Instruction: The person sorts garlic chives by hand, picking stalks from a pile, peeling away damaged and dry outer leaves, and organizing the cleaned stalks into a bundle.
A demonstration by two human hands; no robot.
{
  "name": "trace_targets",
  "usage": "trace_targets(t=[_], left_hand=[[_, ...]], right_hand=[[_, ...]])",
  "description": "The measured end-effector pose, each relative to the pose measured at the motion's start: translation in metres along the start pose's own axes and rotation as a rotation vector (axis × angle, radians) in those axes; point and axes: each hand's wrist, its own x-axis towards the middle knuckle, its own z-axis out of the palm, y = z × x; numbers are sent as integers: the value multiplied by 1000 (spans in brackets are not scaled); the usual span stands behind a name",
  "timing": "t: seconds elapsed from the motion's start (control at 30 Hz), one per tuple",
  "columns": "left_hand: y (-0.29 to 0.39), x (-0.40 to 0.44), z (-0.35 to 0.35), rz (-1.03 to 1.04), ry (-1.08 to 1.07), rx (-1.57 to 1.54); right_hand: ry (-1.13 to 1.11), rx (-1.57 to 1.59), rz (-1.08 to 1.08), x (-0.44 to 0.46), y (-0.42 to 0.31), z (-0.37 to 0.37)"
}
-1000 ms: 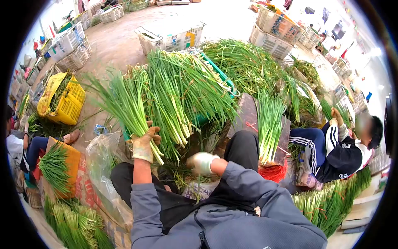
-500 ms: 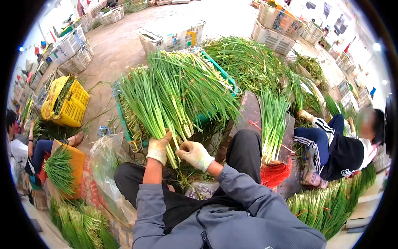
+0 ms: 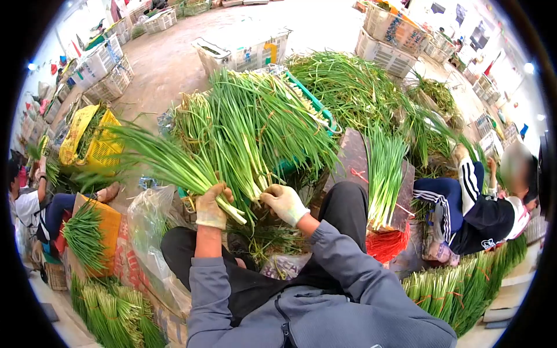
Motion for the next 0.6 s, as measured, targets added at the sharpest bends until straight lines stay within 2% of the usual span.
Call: trace_targets(t=[0.03, 0.07, 0.13, 0.2, 0.27, 0.33, 0.37, 0.4, 0.47, 0.5, 0.6], left_hand=[[-4, 1, 0, -18, 30, -18], [-7, 3, 2, -23, 28, -19], [-10, 4, 8, -70, 65, 126], [-14, 5, 10, -38, 97, 171], [-19, 10, 1, -18, 19, 213], [-17, 9, 3, -35, 38, 193], [-14, 9, 5, -59, 58, 214], [-12, 8, 6, -81, 80, 232], [-8, 3, 12, -66, 113, 265], [-5, 2, 12, -57, 98, 277], [-6, 0, 13, -30, 67, 298]], right_hand=[[-15, 64, -28, -8, -5, 2], [-56, 135, 48, -19, -9, 1], [171, -179, -228, -15, 9, 10], [245, -288, -272, -5, 14, 13], [315, -400, -315, 8, 11, 16], [421, -686, -509, 26, 14, 22], [382, -811, -462, 35, 16, 24], [377, -811, -470, 45, 21, 23], [262, -781, -310, 62, 28, 21], [240, -701, -256, 47, 6, 11], [320, -529, -319, 14, -11, -4]])
